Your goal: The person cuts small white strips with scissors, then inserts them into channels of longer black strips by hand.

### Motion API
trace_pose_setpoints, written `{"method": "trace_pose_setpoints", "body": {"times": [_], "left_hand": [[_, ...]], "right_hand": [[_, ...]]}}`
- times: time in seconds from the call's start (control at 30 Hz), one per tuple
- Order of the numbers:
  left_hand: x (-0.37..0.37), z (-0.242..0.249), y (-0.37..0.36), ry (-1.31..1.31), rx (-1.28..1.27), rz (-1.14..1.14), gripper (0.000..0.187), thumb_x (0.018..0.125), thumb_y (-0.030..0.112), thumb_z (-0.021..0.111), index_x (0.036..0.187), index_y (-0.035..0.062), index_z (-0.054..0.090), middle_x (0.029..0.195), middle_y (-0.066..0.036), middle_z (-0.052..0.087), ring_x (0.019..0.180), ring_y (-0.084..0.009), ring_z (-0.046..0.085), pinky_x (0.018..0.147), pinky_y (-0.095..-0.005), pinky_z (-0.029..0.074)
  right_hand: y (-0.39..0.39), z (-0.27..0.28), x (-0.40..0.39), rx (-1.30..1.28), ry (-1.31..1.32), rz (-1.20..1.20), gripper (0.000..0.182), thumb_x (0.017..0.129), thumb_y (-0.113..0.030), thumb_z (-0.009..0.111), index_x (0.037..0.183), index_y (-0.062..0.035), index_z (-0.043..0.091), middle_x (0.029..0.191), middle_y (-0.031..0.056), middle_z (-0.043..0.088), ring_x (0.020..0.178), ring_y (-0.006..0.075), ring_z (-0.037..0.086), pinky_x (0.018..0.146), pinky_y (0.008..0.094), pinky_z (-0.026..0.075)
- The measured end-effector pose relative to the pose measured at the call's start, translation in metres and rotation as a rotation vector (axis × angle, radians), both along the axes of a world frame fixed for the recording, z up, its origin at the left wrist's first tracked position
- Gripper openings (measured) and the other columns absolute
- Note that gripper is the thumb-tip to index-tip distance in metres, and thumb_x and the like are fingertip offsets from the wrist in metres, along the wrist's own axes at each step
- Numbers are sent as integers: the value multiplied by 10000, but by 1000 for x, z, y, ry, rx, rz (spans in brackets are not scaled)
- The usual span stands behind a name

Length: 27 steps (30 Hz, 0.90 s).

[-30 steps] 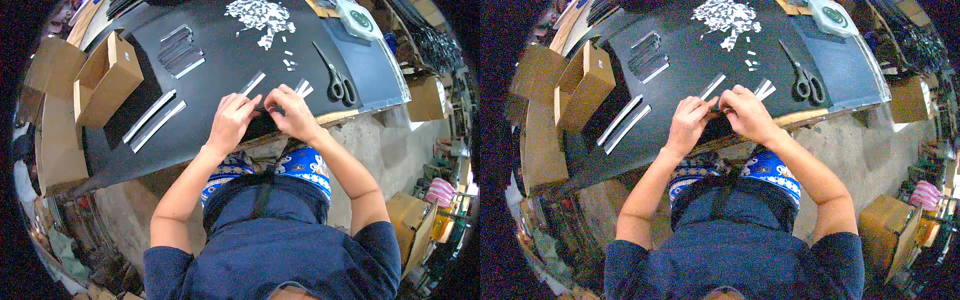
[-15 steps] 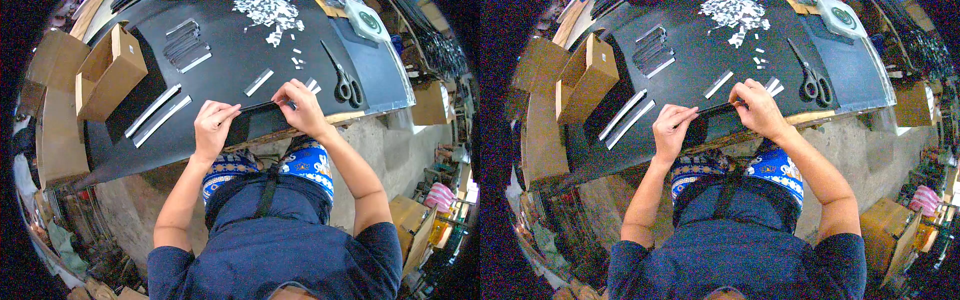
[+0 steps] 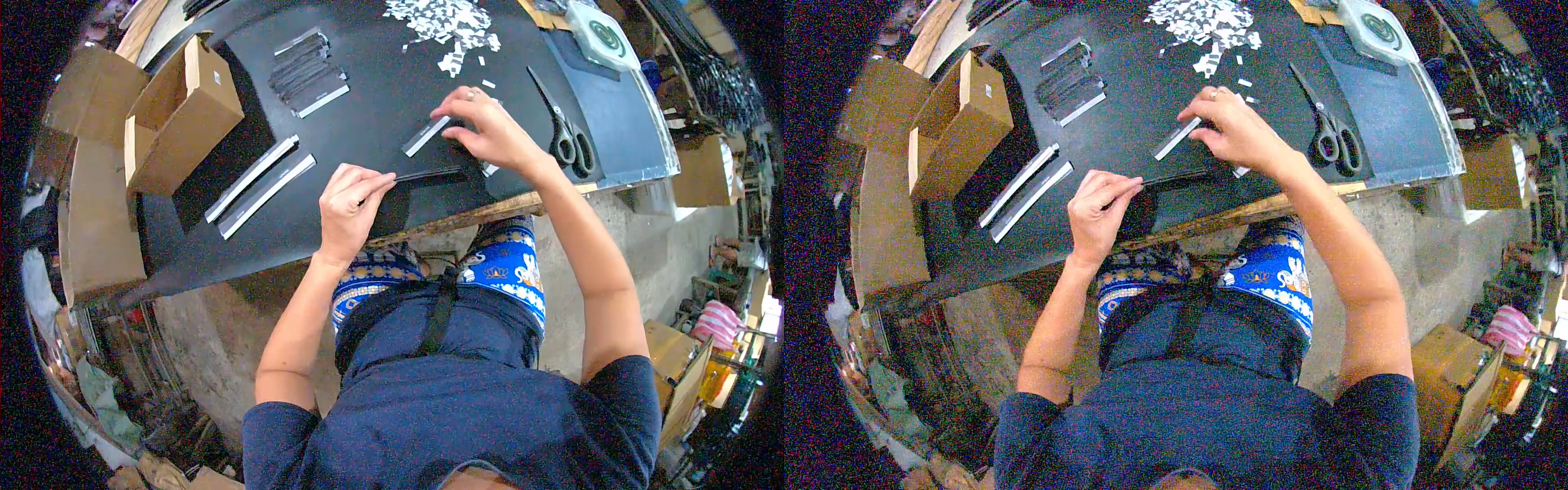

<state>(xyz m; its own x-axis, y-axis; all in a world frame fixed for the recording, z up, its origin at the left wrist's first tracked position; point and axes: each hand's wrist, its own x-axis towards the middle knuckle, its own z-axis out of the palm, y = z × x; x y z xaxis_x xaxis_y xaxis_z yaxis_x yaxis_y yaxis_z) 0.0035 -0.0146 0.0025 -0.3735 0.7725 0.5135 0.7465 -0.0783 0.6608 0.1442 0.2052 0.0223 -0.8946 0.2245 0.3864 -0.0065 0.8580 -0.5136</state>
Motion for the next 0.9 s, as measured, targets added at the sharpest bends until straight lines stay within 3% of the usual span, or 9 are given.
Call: {"method": "trace_pose_setpoints", "body": {"times": [0.13, 0.2, 0.37, 0.43, 0.47, 0.63, 0.73, 0.77, 0.9], "left_hand": [[0, 0, 0, 1, 36, -11, 146, 709, 14, 736, 851, 47, 731, 770, -72, 661, 742, -210, 599, 656, -304, 483], [0, -1, 0, -9, 30, -10, 147, 710, 14, 736, 853, 49, 731, 770, -72, 661, 744, -210, 600, 658, -304, 484], [-2, -2, 0, 16, 7, -5, 182, 697, -11, 740, 861, 66, 738, 793, -64, 684, 759, -191, 628, 680, -288, 500], [-2, -3, 0, 2, 15, -9, 171, 700, -6, 742, 857, 63, 735, 792, -65, 684, 755, -196, 629, 679, -290, 500], [-2, -2, 0, 1, 14, -7, 171, 700, -6, 742, 857, 63, 735, 792, -65, 684, 755, -196, 629, 679, -290, 500], [-3, -3, 1, -10, 26, 68, 173, 707, -16, 737, 867, 48, 726, 790, -75, 682, 747, -211, 630, 681, -297, 502], [-2, -4, 1, -15, 37, 98, 144, 718, -11, 721, 855, 33, 727, 777, -80, 669, 741, -210, 601, 658, -307, 489], [-3, -1, 1, 2, 17, 81, 142, 720, -21, 726, 850, 37, 728, 798, -83, 686, 744, -206, 629, 673, -295, 498], [-2, -2, 1, -10, 28, 82, 134, 724, -11, 727, 848, 40, 731, 798, -81, 688, 745, -201, 628, 673, -293, 496]], "right_hand": [[15, -3, -20, 47, -42, 53, 252, 726, -72, 719, 968, -44, 653, 952, 105, 588, 986, 288, 542, 833, 352, 448], [21, 2, -24, 14, -188, 111, 227, 703, -80, 740, 899, -38, 634, 921, 102, 569, 961, 283, 526, 821, 356, 444], [25, 0, -26, -8, -154, 124, 191, 697, -86, 754, 813, -35, 611, 787, 78, 587, 792, 233, 574, 723, 335, 468], [15, 9, -22, -294, -312, -23, 141, 718, -74, 737, 807, -25, 639, 734, 76, 637, 717, 179, 607, 686, 294, 475], [10, 13, -19, -294, -313, -21, 141, 718, -74, 737, 807, -25, 639, 734, 76, 637, 717, 179, 607, 686, 294, 475], [-22, 24, 0, -460, 84, -194, 94, 759, -38, 700, 851, -28, 712, 787, 81, 686, 748, 151, 633, 705, 263, 474], [-48, 23, 7, -340, 146, -59, 103, 735, -25, 737, 836, -40, 722, 779, 66, 677, 769, 161, 609, 714, 272, 474], [-56, 15, 8, -313, 176, -26, 103, 714, -83, 748, 808, -71, 709, 774, 62, 678, 791, 212, 623, 713, 324, 495], [-69, -7, 9, -84, 176, -10, 95, 699, -80, 737, 775, -92, 682, 799, 29, 613, 871, 241, 551, 762, 364, 441]]}}
